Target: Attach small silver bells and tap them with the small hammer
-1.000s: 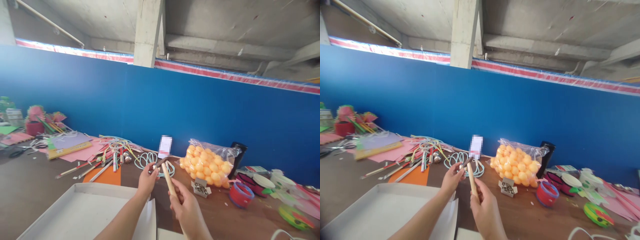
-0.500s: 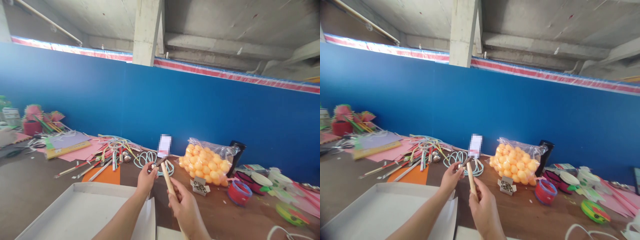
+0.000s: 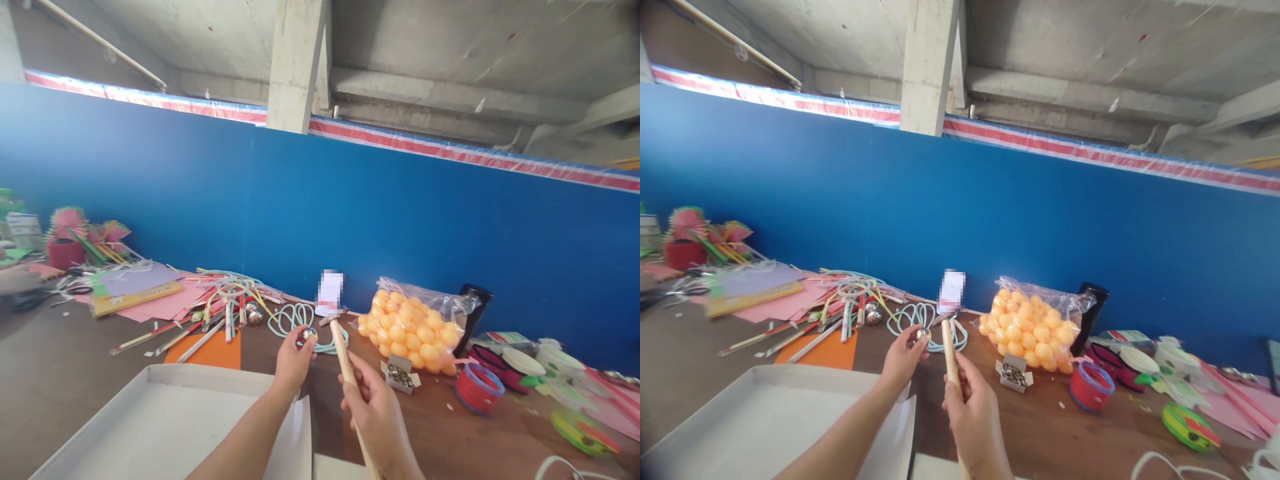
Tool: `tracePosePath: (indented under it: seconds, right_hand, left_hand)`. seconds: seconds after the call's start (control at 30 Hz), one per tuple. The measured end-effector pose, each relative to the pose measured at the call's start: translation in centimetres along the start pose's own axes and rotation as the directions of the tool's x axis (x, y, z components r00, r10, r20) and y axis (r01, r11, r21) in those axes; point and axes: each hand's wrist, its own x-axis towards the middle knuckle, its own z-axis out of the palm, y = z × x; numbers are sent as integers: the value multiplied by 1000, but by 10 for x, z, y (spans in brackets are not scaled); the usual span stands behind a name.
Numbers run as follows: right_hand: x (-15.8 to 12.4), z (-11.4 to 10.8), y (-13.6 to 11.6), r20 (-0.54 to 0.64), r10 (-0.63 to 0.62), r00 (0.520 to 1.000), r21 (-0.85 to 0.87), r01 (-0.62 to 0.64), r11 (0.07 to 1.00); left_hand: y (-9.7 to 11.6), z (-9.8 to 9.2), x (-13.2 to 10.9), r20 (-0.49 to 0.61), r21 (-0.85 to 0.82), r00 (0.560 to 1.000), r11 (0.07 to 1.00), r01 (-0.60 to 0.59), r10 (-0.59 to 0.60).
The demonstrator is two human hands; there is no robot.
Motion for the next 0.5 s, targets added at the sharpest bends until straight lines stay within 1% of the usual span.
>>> tracePosePath:
  seconds: [0.17,0.3,0.47,0.5]
  right_hand:
    - [-1,1,-3,58,19,998,-30,-17,999]
    - [-2,1,-6,29,16,999,-4,-15,1000]
    - [-1,0,-3,48,11,999,-18,-10,1000]
    - [0,0,-2,34,11,999,-15,-10,1000]
  left_hand:
    - [-1,0,1,14,-4,1000,1000,2,-2]
    - [-1,0,1,9,11,1000,1000,1,-1]
    - [0,0,0,13,-4,1000,1000,-4,4]
    - [1,0,0,11,-6,1000,1000,-6,6]
